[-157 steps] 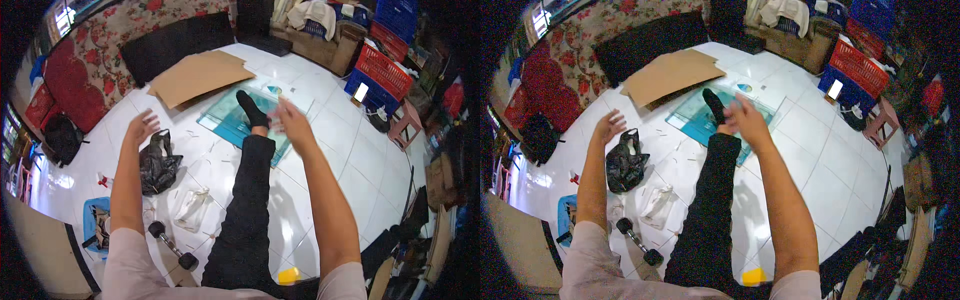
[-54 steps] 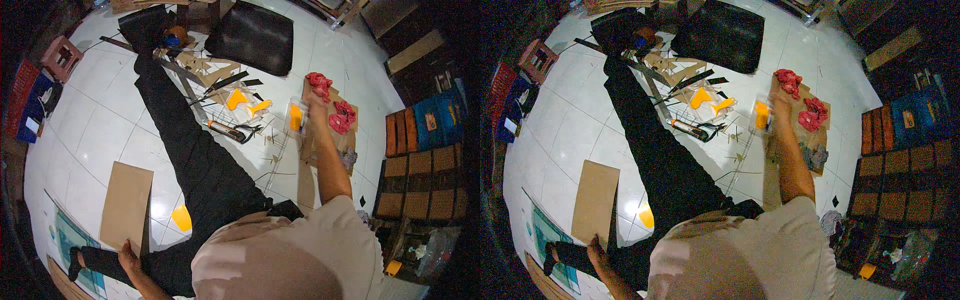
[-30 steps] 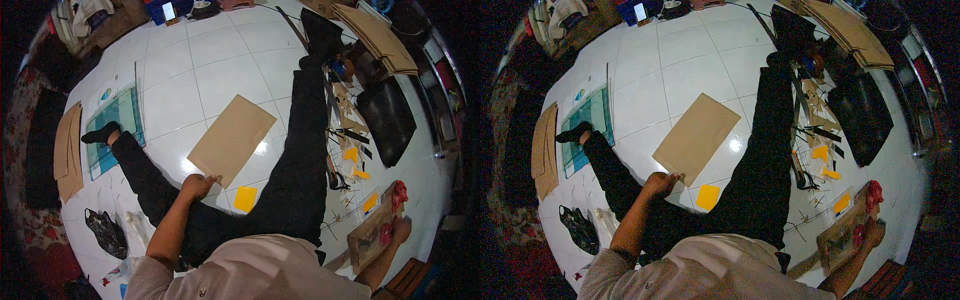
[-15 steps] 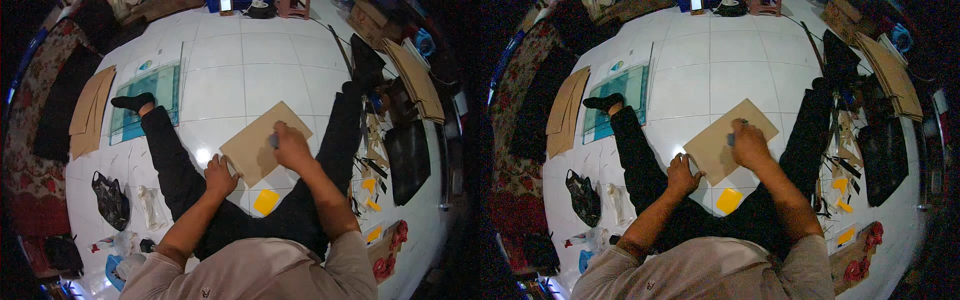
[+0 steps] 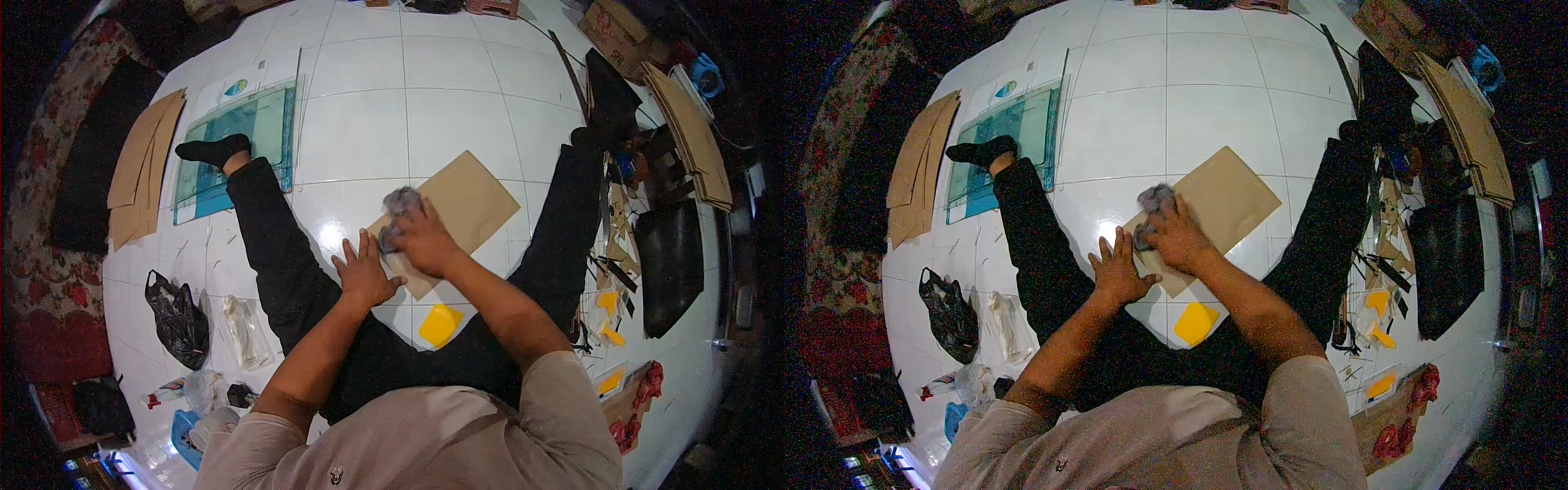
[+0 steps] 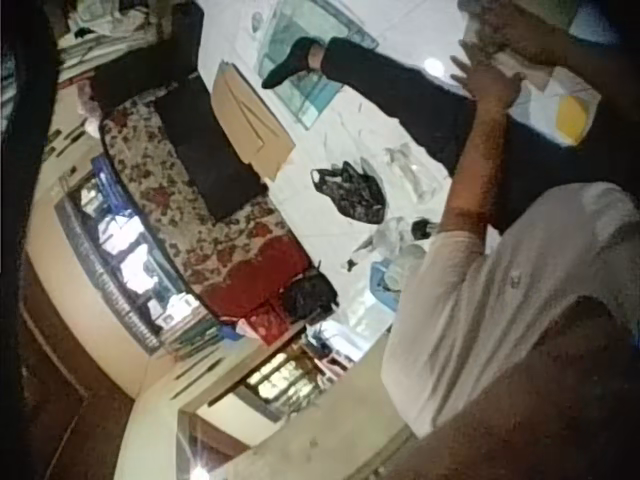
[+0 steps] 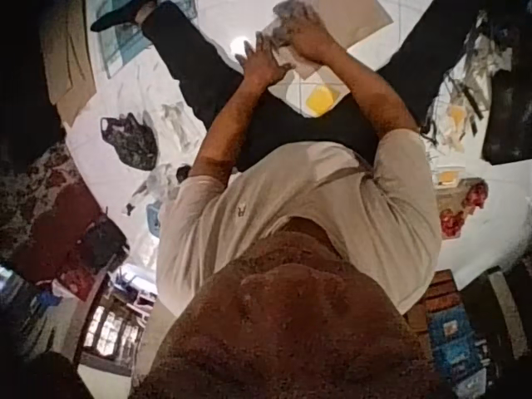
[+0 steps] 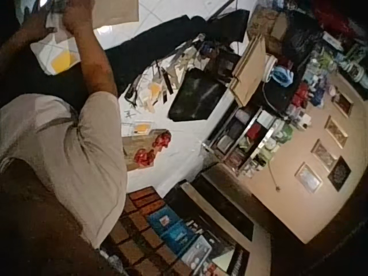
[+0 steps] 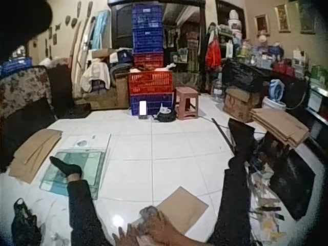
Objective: Assembling a cardboard box by folding and applying adhesive/backing.
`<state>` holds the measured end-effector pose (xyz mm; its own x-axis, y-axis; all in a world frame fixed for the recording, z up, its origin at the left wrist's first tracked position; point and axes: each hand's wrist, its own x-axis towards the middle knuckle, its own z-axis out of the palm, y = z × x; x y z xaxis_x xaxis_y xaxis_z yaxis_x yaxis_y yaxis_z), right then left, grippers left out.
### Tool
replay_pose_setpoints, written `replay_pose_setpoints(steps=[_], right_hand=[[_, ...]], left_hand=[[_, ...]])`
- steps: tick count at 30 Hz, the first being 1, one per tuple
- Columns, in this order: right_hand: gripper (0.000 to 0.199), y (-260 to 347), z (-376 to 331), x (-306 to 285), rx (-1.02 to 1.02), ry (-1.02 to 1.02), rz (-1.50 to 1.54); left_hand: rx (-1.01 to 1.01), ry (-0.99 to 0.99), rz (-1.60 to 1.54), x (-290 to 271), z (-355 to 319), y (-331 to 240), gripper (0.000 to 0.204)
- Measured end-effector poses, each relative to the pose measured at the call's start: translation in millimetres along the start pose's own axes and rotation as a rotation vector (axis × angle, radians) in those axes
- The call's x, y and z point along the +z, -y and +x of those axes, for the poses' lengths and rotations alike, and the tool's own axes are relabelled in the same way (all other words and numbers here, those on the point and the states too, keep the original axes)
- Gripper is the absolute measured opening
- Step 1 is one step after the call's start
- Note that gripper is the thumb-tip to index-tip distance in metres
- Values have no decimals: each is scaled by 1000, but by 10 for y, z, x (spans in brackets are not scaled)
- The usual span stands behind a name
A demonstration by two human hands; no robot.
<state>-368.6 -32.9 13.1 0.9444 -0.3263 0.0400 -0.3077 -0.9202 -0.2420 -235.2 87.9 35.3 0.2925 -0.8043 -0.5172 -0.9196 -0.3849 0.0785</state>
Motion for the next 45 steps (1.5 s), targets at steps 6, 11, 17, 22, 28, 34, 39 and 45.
replay_pose_setpoints(steps=[6, 11, 17, 22, 28, 34, 39, 45], right_hand=[[41, -590, 0, -101, 386, -95, -238], [47, -1006, -6, -229, 646, -37, -302], [48, -1190, 42, -136, 845, -89, -323], [45, -981, -6, -48, 753, -103, -253], [42, -555, -69, 76, 601, -53, -273], [42, -533, -8, 86, 584, -106, -259], [41, -610, 109, 5, 693, 16, -292], [49, -660, 206, -19, 721, 13, -331]], left_hand=[[-23, 16, 37, -37, -14, -18, 121], [-32, 9, 73, -83, -26, -70, 121], [-14, -32, 47, -74, -13, -119, 121], [11, -42, 88, -188, -94, -99, 111], [194, -261, -52, -181, 333, -157, 76], [354, -234, 9, -165, 709, -323, 67], [366, -207, 212, -370, 709, -406, 73], [591, -178, 376, -371, 927, -478, 95]])
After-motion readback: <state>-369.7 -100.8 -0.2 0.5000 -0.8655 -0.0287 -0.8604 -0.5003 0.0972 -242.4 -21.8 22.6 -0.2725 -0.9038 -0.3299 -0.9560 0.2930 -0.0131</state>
